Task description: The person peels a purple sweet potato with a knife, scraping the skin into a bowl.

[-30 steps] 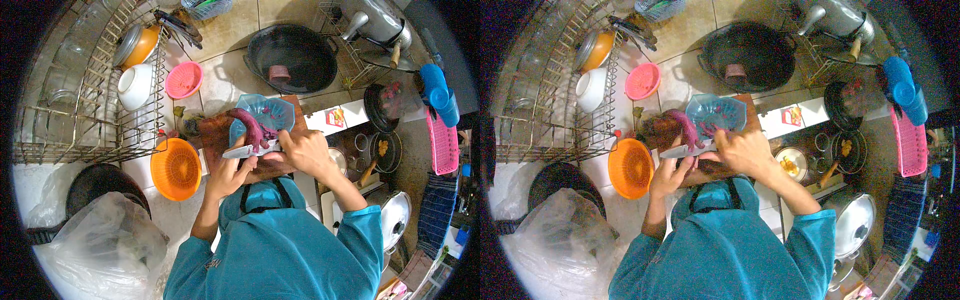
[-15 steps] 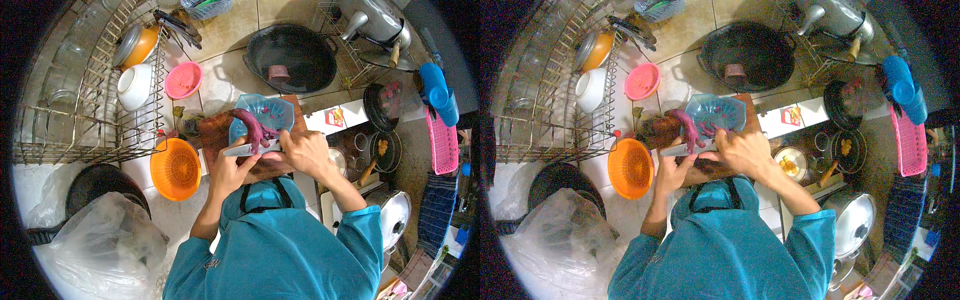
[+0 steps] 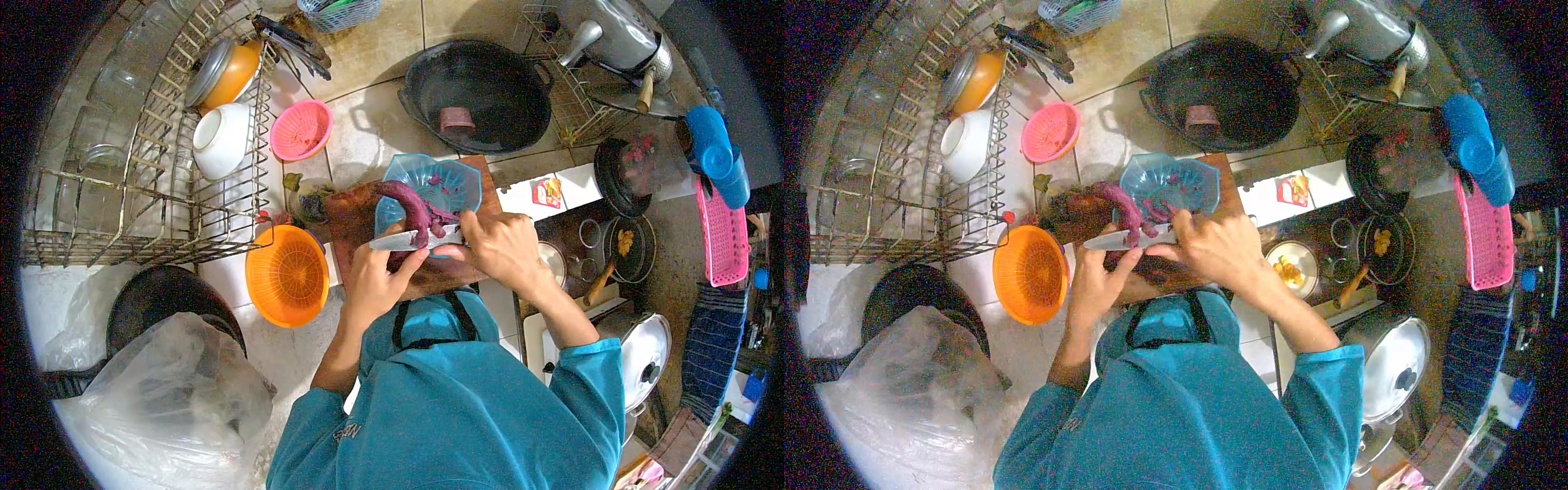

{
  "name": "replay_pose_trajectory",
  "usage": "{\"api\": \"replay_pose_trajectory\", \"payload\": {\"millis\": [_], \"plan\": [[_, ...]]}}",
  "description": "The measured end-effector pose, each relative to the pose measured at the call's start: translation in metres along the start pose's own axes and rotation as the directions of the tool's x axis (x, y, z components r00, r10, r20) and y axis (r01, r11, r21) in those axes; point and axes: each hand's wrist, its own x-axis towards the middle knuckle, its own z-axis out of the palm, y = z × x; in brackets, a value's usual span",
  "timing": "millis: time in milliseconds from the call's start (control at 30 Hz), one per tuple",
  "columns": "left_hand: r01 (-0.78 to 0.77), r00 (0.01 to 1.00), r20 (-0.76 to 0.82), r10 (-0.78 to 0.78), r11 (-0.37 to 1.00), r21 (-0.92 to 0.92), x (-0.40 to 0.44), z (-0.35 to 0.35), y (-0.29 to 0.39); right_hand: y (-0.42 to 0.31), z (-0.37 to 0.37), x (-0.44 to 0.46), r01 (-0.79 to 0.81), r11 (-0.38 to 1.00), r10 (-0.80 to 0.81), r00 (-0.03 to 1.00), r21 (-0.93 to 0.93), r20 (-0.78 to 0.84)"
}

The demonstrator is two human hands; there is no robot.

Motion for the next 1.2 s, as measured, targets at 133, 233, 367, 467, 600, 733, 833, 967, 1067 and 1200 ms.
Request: {"api": "replay_pose_trajectory", "payload": {"millis": [133,233,367,467,600,733,833,967,1067,1200], "plan": [[0.023,0.997,0.069,-0.021,0.999,-0.032,-0.008,0.002,-0.006,0.002,0.0,-0.002,0.021,1.0,-0.021,1.0,-0.005,0.002],[0.121,0.975,0.208,-0.083,0.977,-0.177,-0.008,0.0,-0.011,0.002,-0.001,0.0,0.079,0.997,-0.079,0.997,-0.028,-0.02],[0.205,0.955,0.265,-0.133,0.942,-0.264,-0.007,-0.002,-0.004,0.002,-0.001,-0.001,0.056,0.998,-0.056,0.998,-0.036,0.011],[0.081,0.99,0.128,-0.057,0.978,-0.192,-0.013,0.003,-0.011,0.003,-0.003,0.0,0.078,0.996,-0.078,0.997,-0.036,-0.013],[0.142,0.985,0.12,-0.128,0.983,-0.119,-0.014,0.008,-0.023,0.002,-0.005,-0.001,0.061,0.997,-0.061,0.998,-0.044,0.013],[0.055,0.992,0.121,-0.031,0.978,-0.201,0.001,0.0,-0.007,0.002,-0.002,-0.003,0.039,0.998,-0.038,0.999,-0.042,0.025],[0.032,0.996,0.091,-0.017,0.985,-0.171,0.002,0.001,-0.007,0.001,-0.002,-0.003,0.019,0.999,-0.018,0.999,-0.034,0.03],[0.028,0.997,0.074,-0.019,0.993,-0.117,0.001,0.002,-0.007,-0.001,-0.003,-0.004,-0.032,0.998,0.037,0.994,-0.05,0.107],[0.017,0.997,0.073,-0.011,0.997,-0.081,0.002,0.0,-0.006,-0.002,-0.003,-0.004,-0.033,0.998,0.037,0.997,-0.046,0.074],[-0.015,0.999,0.046,0.014,1.0,0.015,-0.001,0.002,-0.01,-0.002,-0.002,-0.004,-0.035,0.999,0.037,0.998,-0.041,0.051]]}}
